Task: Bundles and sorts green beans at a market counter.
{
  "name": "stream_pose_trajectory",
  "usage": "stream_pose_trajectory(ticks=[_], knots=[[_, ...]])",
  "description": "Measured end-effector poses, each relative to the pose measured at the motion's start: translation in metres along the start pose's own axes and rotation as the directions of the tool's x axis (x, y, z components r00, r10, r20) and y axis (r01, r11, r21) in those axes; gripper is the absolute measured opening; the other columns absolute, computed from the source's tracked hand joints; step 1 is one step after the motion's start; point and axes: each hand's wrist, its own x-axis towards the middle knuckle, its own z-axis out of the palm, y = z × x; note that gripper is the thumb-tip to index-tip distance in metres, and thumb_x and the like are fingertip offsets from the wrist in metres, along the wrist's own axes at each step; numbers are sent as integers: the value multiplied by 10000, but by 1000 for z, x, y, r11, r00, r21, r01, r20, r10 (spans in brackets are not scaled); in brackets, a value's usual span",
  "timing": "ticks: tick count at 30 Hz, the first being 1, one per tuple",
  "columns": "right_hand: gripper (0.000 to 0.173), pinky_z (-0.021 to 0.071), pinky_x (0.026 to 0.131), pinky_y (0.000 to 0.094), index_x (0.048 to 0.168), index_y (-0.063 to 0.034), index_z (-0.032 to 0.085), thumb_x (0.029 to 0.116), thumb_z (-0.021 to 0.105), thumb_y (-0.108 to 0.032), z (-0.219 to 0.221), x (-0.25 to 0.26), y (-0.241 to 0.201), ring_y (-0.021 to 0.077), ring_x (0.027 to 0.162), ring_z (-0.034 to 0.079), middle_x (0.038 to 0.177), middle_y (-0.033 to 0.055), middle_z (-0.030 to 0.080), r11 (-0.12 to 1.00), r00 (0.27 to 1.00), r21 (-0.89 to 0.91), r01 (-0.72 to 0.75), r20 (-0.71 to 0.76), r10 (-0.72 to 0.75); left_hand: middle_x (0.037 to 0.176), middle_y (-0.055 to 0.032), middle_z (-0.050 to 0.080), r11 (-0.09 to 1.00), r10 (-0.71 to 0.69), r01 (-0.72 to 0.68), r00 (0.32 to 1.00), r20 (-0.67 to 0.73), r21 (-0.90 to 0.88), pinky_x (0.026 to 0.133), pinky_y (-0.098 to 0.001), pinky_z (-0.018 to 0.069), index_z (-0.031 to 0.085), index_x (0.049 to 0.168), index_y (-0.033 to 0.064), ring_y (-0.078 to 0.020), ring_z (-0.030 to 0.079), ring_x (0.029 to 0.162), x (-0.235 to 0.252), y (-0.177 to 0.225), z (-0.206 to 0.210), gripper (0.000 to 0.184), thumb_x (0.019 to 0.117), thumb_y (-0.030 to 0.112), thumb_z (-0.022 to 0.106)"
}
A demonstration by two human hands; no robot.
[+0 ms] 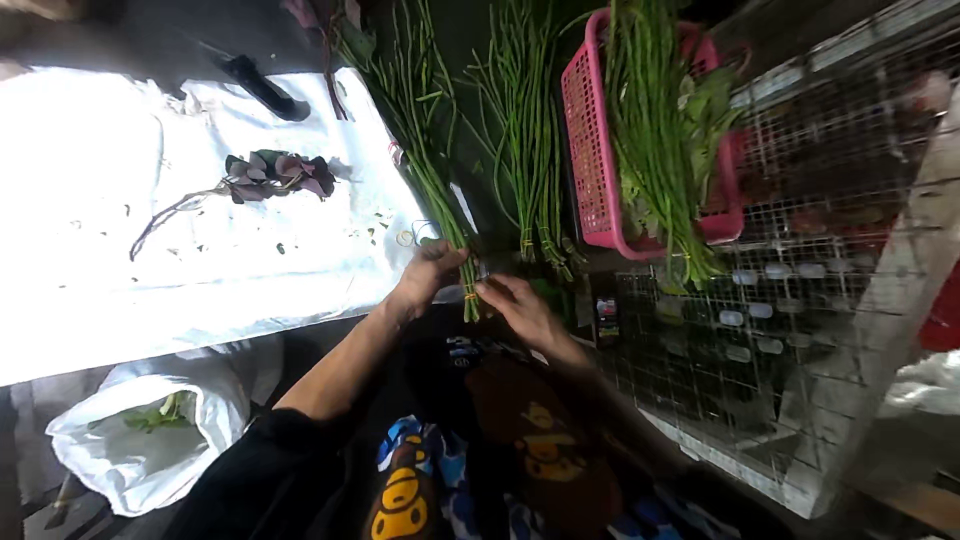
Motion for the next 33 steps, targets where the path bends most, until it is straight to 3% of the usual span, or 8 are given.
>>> stream_pose_trajectory(ticks=[4,11,13,16,18,21,27,33], knots=[[305,536,785,307,946,-34,709,1003,661,-329,-16,-9,1,81,797,633,852,41,676,974,995,-224,32,104,-9,927,-77,694,1000,7,-8,999,-47,-2,800,-334,589,625,1127,13,-151,680,820,-14,-14,25,210,1083,152,473],[290,563,907,363,1085,-34,687,1012,658,-313,-18,-29,32,143,979,690,1060,92,723,979,998,-198,48,40,-41,1002,-119,717,996,-71,54,959,-273,-68,798,-353,594,596,1288,3,-179,700,864,-38,-59,59,412,1135,255,308],[270,588,856,363,1097,-25,680,1021,649,-282,-17,-27,43,148,915,711,1023,88,737,984,998,-166,63,1,-63,939,-127,720,982,-113,54,934,-340,-178,749,-348,590,574,1333,7,-185,696,794,-44,-71,65,449,1138,282,278],[292,598,813,407,1186,-21,652,1040,623,-273,-19,-19,49,195,855,706,1015,113,713,989,999,-137,52,2,-52,758,-52,613,947,-208,73,882,-422,-314,522,-248,505,548,1329,71,-121,573,565,-54,-87,71,503,1128,422,248],[299,605,766,397,1201,-33,649,1050,606,-289,-20,-8,48,192,804,708,982,109,717,991,998,-126,50,35,-46,666,-2,511,955,-182,43,866,-466,-293,455,-225,413,544,1253,85,-88,455,489,-60,-98,72,512,1114,491,263],[337,599,759,395,1239,-36,638,1071,562,-318,-17,7,48,205,809,703,1015,119,715,999,989,-46,-9,146,16,634,6,483,980,-89,-8,876,-474,-200,418,-209,375,510,1188,92,-66,404,447,-70,-105,75,367,1127,392,309],[342,600,764,368,1234,-27,645,1072,549,-312,4,21,55,174,847,689,1024,103,695,939,957,315,-135,288,41,838,-70,673,985,-106,46,922,-372,-166,485,-214,493,578,1247,25,-97,583,557,-96,-103,89,516,1139,352,193],[198,518,766,357,1016,-50,683,1032,624,-238,10,18,70,134,806,601,896,60,656,973,972,230,-4,231,-50,968,-133,722,966,-192,114,917,-349,-231,659,-314,595,520,1370,8,-192,704,740,-108,-107,100,528,1142,341,179]])
